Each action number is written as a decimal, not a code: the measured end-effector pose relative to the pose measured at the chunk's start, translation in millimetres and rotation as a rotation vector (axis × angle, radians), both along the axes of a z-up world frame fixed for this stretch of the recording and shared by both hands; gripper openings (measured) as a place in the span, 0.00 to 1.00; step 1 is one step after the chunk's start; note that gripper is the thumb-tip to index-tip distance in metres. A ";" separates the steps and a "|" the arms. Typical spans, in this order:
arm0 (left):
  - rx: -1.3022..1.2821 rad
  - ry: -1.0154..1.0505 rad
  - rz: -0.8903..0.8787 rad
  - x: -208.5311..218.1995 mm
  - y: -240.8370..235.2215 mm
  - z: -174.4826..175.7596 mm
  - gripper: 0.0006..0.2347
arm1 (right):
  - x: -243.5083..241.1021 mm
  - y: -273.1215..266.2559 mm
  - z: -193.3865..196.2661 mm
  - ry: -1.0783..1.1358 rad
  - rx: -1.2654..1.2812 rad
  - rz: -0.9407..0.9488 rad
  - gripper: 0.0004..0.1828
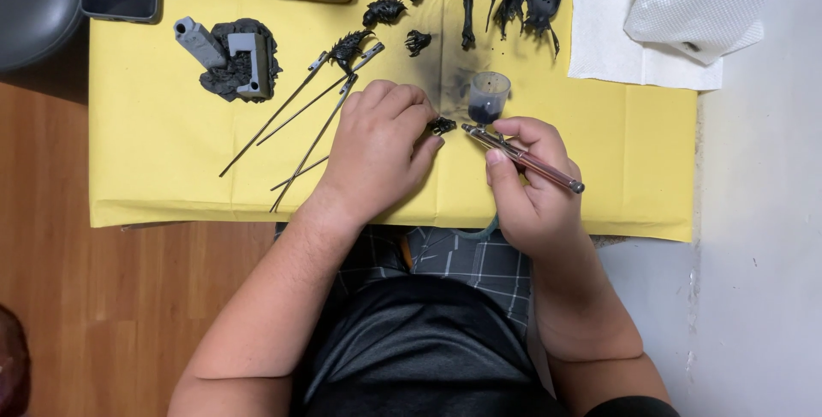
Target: Airbrushing various plastic model components on a workbench.
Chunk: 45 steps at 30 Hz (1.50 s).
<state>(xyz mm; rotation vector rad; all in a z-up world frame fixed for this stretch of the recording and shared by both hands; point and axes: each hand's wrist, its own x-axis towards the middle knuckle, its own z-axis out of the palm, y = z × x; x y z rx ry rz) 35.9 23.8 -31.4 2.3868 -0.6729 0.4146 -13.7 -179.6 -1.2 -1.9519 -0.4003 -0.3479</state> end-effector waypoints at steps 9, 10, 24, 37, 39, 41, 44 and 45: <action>-0.034 0.038 0.013 0.5 -0.9 0.7 0.09 | -2.4 1.1 0.2 -0.025 -0.087 -0.030 0.09; -0.035 0.038 0.015 0.4 -0.6 0.5 0.09 | -2.7 1.4 0.0 -0.025 -0.088 -0.028 0.09; -0.022 0.064 0.002 0.1 0.2 3.4 0.09 | -3.7 -1.8 -6.9 -0.092 -0.100 -0.034 0.06; -0.022 0.068 0.008 0.2 0.2 3.6 0.08 | -2.2 0.6 5.5 -0.095 -0.145 -0.005 0.06; -0.028 0.057 -0.002 0.8 0.6 1.8 0.08 | -2.4 1.6 7.4 -0.080 -0.147 -0.040 0.05; -0.026 0.056 -0.001 1.1 0.5 1.5 0.09 | -1.1 3.0 7.1 -0.086 -0.137 -0.039 0.05; -0.027 0.057 0.005 1.4 0.3 0.7 0.09 | 0.4 5.2 6.0 -0.091 -0.127 -0.037 0.06; -0.028 0.060 0.008 1.1 0.7 0.1 0.09 | 0.8 6.4 5.4 -0.088 -0.126 -0.038 0.06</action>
